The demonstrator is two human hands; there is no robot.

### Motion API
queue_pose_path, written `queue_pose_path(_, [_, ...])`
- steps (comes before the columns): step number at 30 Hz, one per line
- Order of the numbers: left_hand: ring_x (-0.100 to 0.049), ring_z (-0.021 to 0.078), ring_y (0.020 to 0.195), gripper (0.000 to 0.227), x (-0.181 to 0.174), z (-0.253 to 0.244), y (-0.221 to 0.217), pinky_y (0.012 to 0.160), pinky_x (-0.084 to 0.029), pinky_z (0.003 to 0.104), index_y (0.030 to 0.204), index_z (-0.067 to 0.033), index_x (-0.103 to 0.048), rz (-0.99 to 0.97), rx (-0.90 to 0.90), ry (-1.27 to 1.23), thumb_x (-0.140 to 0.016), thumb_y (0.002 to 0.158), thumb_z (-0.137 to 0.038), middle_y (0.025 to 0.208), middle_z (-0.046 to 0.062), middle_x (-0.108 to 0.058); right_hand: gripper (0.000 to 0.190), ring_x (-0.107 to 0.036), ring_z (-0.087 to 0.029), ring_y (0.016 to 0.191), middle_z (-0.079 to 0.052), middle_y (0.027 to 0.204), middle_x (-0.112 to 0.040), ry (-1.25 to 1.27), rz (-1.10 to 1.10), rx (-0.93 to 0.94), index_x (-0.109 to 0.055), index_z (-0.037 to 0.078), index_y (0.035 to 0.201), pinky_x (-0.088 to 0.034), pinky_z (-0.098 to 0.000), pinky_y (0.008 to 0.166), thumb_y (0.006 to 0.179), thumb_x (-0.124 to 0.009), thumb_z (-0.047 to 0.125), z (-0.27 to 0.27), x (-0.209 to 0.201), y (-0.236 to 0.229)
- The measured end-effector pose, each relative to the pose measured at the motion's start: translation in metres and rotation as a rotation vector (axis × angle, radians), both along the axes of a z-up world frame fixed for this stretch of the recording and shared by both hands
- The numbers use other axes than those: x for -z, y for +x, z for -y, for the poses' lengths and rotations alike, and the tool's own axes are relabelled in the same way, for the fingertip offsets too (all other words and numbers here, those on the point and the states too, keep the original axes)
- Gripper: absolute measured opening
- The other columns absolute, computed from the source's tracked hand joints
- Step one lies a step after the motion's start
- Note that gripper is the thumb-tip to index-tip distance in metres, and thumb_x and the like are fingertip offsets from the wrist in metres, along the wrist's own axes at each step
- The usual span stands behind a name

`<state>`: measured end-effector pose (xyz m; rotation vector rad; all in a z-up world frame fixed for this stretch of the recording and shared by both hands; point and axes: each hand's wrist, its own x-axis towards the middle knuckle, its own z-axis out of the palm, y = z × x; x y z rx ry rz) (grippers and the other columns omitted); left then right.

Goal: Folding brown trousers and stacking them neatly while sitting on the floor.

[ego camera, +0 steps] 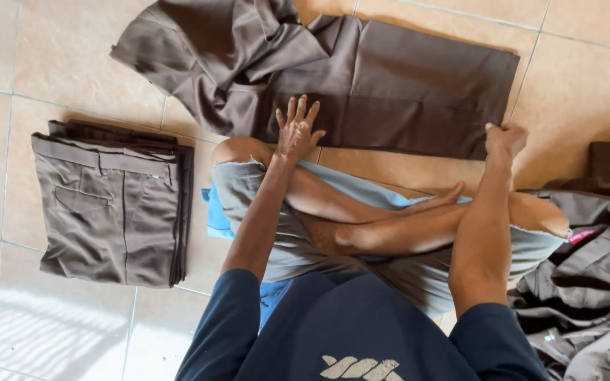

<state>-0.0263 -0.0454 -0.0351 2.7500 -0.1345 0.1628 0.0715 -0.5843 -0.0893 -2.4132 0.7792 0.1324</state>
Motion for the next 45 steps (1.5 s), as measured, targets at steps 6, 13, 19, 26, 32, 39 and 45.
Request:
queue_pose_path(6, [-0.028, 0.0508, 0.148, 0.087, 0.009, 0.015, -0.004, 0.111, -0.028, 0.078, 0.153, -0.0135, -0.046, -0.112, 0.026, 0.087, -0.086, 0.08, -0.038, 0.163, 0.022, -0.028, 0.024, -0.06, -0.016, 0.063, -0.001, 0.074, -0.07, 0.032, 0.138, 0.102, -0.076, 0.009, 0.082, -0.056, -0.0295, 0.068, 0.077, -0.092, 0.025, 0.025, 0.019, 0.001])
queue_pose_path(13, [-0.055, 0.0314, 0.117, 0.022, -0.006, 0.069, -0.033, 0.114, -0.032, 0.054, 0.101, -0.0087, -0.069, 0.149, 0.222, -0.021, -0.069, 0.082, -0.018, 0.127, 0.015, -0.058, 0.026, -0.055, -0.009, 0.059, 0.004, 0.068, -0.065, 0.136, 0.202, 0.179, -0.076, 0.008, 0.08, -0.054, -0.025, 0.057, 0.091, -0.082, 0.031, 0.031, 0.045, 0.006])
queue_pose_path(19, [-0.055, 0.0249, 0.09, 0.012, -0.038, 0.069, -0.03, 0.1, -0.041, 0.041, 0.09, -0.0068, -0.067, 0.299, 0.214, -0.024, -0.065, 0.079, -0.008, 0.097, 0.007, -0.057, 0.031, -0.05, -0.006, 0.064, 0.008, 0.071, -0.058, 0.235, 0.143, 0.284, -0.065, 0.013, 0.073, -0.053, -0.0223, 0.063, 0.096, -0.082, 0.026, 0.007, 0.007, 0.0])
queue_pose_path(26, [-0.053, 0.0234, 0.072, 0.011, -0.029, 0.066, -0.027, 0.087, -0.042, 0.036, 0.073, -0.0114, -0.058, 0.376, 0.238, 0.004, -0.064, 0.073, -0.003, 0.077, 0.007, -0.056, 0.027, -0.053, -0.005, 0.066, 0.008, 0.073, -0.064, 0.351, 0.2, 0.431, -0.064, 0.014, 0.071, -0.055, -0.019, 0.067, 0.085, -0.086, 0.011, 0.0, -0.003, 0.0])
queue_pose_path(32, [-0.058, 0.0331, 0.103, 0.026, -0.063, 0.069, -0.026, 0.098, -0.041, 0.047, 0.094, -0.0028, -0.071, 0.173, 0.168, -0.173, -0.073, 0.076, -0.022, 0.12, 0.016, -0.056, 0.046, -0.056, -0.04, 0.116, -0.02, 0.125, -0.052, -0.264, -0.045, 0.241, -0.043, 0.006, 0.127, -0.052, -0.0564, 0.093, 0.089, -0.068, 0.01, -0.053, -0.043, -0.002])
queue_pose_path(39, [-0.033, 0.0459, 0.15, 0.084, 0.006, 0.067, 0.022, 0.118, -0.026, 0.068, 0.157, -0.014, -0.042, 0.296, -0.036, 0.08, -0.074, 0.092, -0.056, 0.164, 0.026, -0.03, 0.083, -0.051, -0.046, 0.124, -0.026, 0.148, -0.046, -0.905, 0.449, -0.869, -0.047, 0.013, 0.154, -0.051, -0.0535, 0.081, 0.085, -0.079, 0.046, -0.267, -0.095, -0.047])
queue_pose_path(45, [-0.031, 0.0393, 0.153, 0.08, 0.012, 0.063, 0.019, 0.116, -0.024, 0.07, 0.163, -0.0171, -0.034, 0.172, -0.048, 0.267, -0.049, 0.1, -0.065, 0.165, 0.021, -0.032, 0.067, -0.045, -0.035, 0.142, -0.017, 0.158, -0.047, -0.605, 0.675, -0.989, -0.046, 0.012, 0.158, -0.03, -0.0634, 0.11, 0.105, -0.049, 0.053, -0.247, -0.057, -0.019])
